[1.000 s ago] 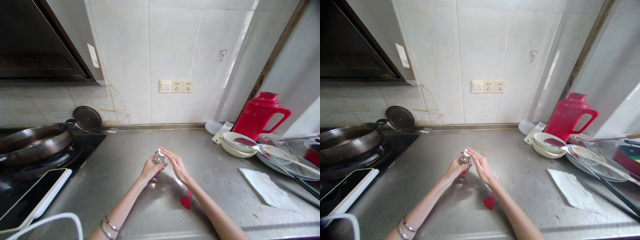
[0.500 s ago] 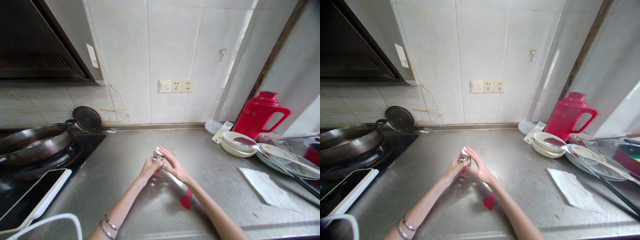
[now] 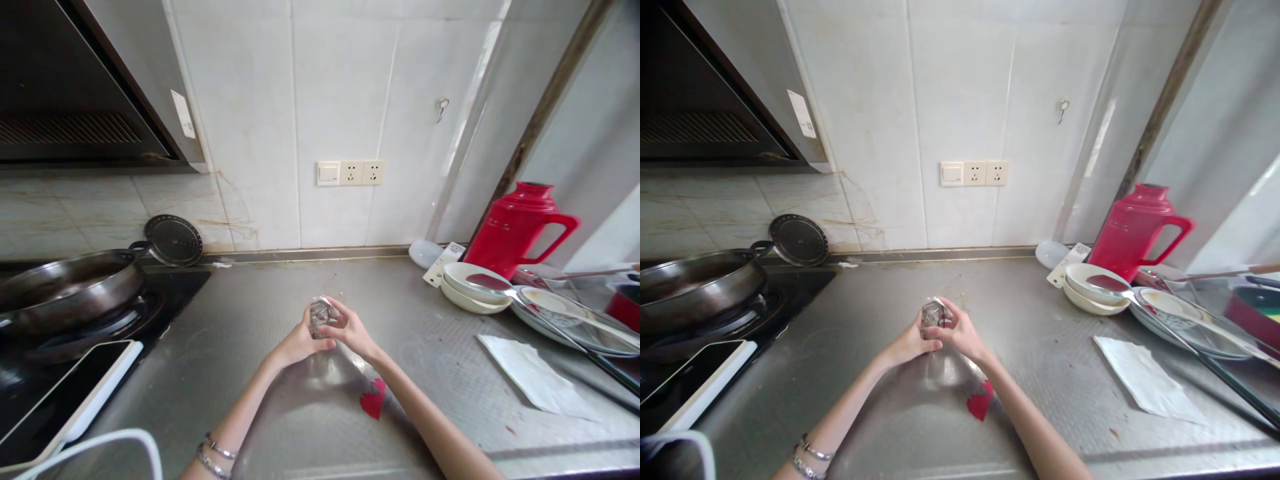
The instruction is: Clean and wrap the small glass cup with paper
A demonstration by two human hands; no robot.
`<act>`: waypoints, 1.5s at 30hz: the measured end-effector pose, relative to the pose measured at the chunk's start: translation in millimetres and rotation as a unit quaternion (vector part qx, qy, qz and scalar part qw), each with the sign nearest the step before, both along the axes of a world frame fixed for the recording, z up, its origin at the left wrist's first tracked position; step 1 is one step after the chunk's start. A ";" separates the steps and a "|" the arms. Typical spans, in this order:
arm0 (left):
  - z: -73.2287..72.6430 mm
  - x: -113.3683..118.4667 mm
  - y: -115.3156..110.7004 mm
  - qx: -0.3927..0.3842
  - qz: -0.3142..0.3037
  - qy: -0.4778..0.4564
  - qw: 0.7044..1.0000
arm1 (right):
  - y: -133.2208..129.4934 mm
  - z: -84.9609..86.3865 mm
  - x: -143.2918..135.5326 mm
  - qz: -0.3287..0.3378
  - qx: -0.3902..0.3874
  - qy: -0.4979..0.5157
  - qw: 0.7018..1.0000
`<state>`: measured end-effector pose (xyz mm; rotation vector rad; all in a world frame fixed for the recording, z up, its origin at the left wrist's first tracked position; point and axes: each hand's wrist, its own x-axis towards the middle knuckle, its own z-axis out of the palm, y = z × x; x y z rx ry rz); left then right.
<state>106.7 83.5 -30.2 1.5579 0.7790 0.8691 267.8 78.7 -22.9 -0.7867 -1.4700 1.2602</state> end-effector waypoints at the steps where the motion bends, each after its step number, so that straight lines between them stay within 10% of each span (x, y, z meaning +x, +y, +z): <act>1: -2.2 1.1 0.0 0.031 0.016 -0.002 0.999 | -1.0 1.9 -0.6 0.012 -0.021 0.011 1.000; 11: 0.7 5.8 -6.0 0.107 0.134 0.041 0.984 | -8.5 7.5 2.0 -0.002 0.038 -0.100 0.994; 21: -6.4 6.0 -0.6 0.129 0.155 0.052 0.978 | -16.7 15.8 6.6 -0.033 0.286 -0.292 0.912; 45: -6.0 5.1 -2.2 0.118 0.133 0.105 0.978 | -6.8 11.2 9.0 -0.093 0.196 -0.249 0.944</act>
